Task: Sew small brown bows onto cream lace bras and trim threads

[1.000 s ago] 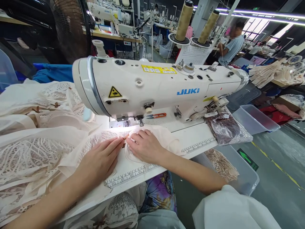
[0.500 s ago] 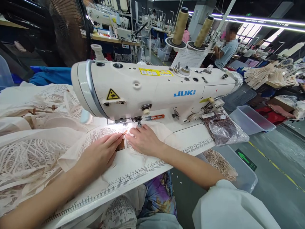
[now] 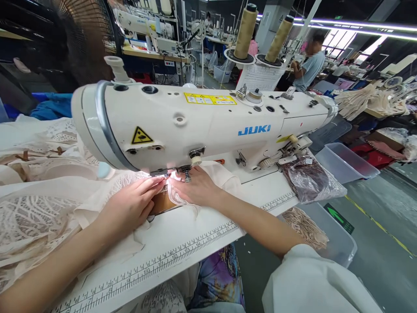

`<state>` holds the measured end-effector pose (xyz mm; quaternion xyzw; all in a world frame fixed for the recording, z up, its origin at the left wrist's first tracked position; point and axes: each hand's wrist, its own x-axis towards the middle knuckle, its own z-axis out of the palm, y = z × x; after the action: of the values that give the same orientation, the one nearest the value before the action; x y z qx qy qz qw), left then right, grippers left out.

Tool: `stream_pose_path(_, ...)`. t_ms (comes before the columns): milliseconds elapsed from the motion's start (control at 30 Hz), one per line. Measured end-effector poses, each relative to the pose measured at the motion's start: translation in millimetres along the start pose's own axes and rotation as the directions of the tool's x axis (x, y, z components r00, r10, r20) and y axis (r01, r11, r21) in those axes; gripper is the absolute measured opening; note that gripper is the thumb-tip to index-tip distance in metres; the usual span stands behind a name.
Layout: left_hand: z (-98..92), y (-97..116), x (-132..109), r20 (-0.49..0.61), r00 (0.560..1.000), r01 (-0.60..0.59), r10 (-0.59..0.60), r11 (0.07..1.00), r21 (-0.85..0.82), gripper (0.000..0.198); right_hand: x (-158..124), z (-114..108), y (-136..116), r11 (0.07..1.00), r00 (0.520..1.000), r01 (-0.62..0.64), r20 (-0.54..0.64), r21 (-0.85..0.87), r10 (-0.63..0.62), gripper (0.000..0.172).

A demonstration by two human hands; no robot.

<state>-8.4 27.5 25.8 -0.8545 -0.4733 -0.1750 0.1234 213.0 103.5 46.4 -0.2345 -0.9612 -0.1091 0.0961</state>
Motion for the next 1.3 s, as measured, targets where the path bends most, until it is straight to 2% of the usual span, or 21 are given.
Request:
stream_pose_path(233, 1.6, 0.5, 1.9, -0.019, 1.0, 0.003, -0.003, 1.0, 0.027, 0.043, 2.3, -0.6, 1.0, 0.997, 0.999, -0.033, 0.014, 0.068, 0.032, 0.038)
stream_pose_path(533, 2.0, 1.5, 2.8, 0.021, 0.999, 0.027, -0.026, 0.999, -0.042, 0.045, 1.1, -0.3, 1.4, 0.987, 0.998, -0.065, 0.026, 0.147, 0.062, 0.034)
stream_pose_path(867, 2.9, 2.6, 2.2, 0.013, 0.999, 0.036, -0.035, 0.999, -0.021, 0.043, 1.0, -0.1, 2.2, 0.997, 0.999, -0.032, 0.02, 0.067, 0.031, 0.036)
stream_pose_path(1300, -0.8, 5.3, 4.4, -0.001, 1.0, 0.002, -0.002, 0.997, 0.075, 0.041, 2.7, -0.9, 3.0, 0.995, 0.999, -0.033, 0.028, 0.097, 0.03, 0.036)
